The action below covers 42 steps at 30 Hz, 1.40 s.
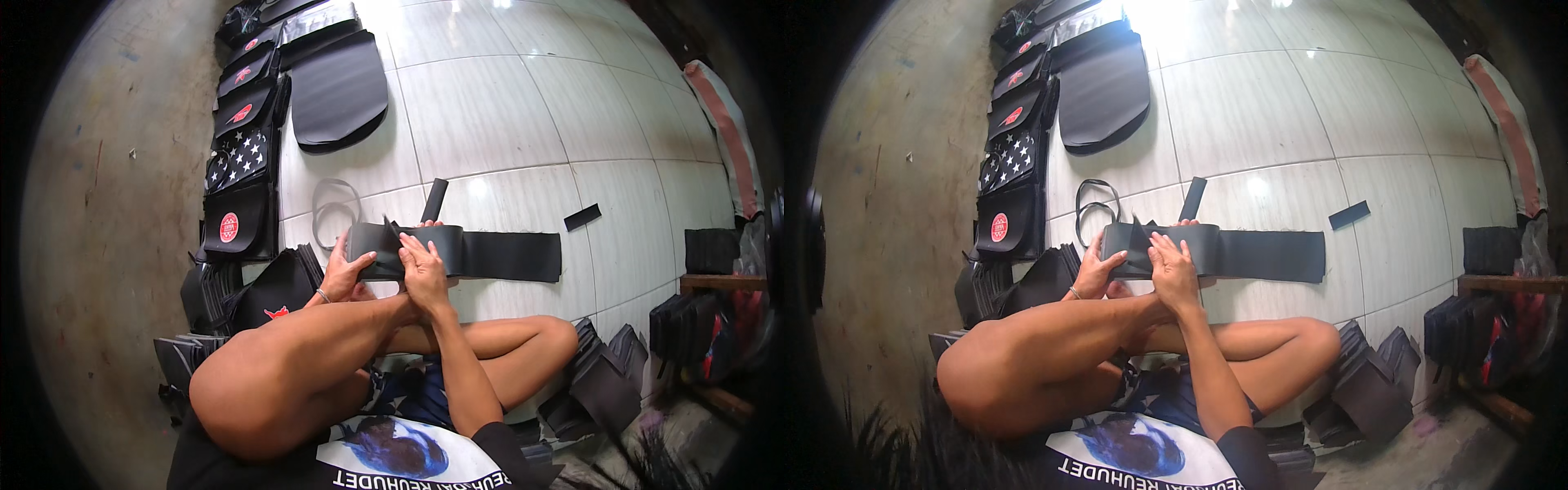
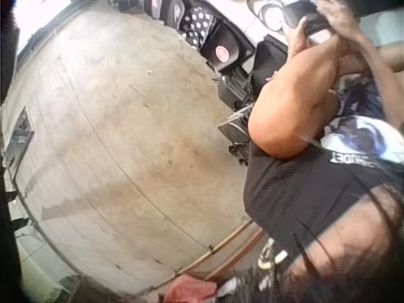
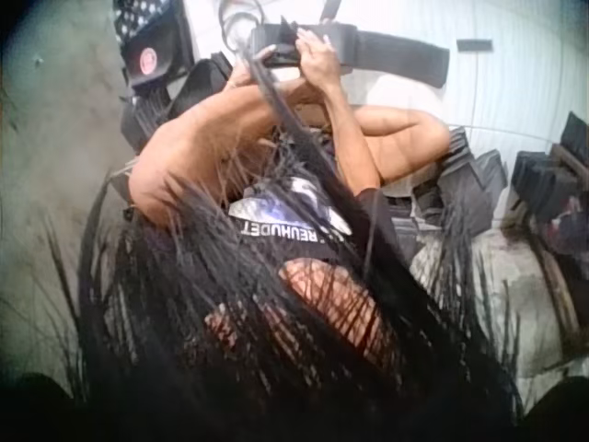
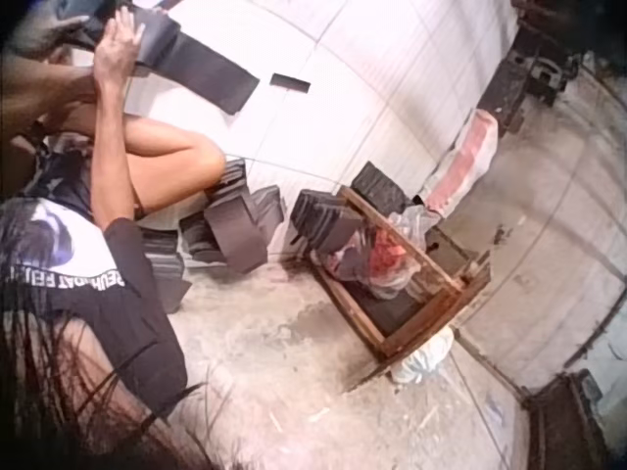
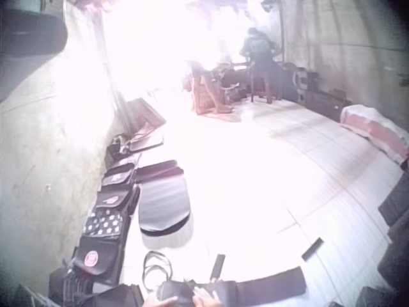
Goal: The person sits on the floor and assembles a black bag by folding and attaching straps to the main body. They handle multiple bag components and finished bags nearby, repeatedly folding and aligning the straps.
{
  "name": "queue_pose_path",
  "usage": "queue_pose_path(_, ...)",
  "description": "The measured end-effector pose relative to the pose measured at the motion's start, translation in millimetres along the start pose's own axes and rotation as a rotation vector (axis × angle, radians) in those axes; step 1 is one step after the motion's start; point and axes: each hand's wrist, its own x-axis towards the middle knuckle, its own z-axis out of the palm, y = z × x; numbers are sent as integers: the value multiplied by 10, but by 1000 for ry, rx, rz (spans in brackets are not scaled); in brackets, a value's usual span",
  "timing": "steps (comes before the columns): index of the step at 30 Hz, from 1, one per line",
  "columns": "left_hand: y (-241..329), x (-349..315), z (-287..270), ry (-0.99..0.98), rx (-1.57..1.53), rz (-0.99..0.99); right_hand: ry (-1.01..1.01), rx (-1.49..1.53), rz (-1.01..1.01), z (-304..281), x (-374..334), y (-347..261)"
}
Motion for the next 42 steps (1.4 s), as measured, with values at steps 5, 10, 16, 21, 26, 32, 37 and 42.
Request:
queue_pose_path(5,131,-241,74,119,285,355,22,-90,-54,222,-150,9)
queue_pose_path(10,108,-85,-107,19,206,8,34,-170,-123,161,-77,-69)
queue_pose_path(16,229,-66,8,10,201,-37,9,-249,-136,230,-112,-98)
queue_pose_path(21,160,-29,42,49,515,148,-15,-258,-140,221,-117,-93)
queue_pose_path(26,213,-29,80,81,633,172,71,-177,-118,261,-88,-128)
queue_pose_path(32,315,-95,141,85,486,70,207,59,-69,263,-31,-98)
queue_pose_path(37,250,-87,112,94,482,88,234,18,-161,261,-37,-143)
queue_pose_path(42,248,-66,96,49,541,119,237,56,-169,265,-37,-95)
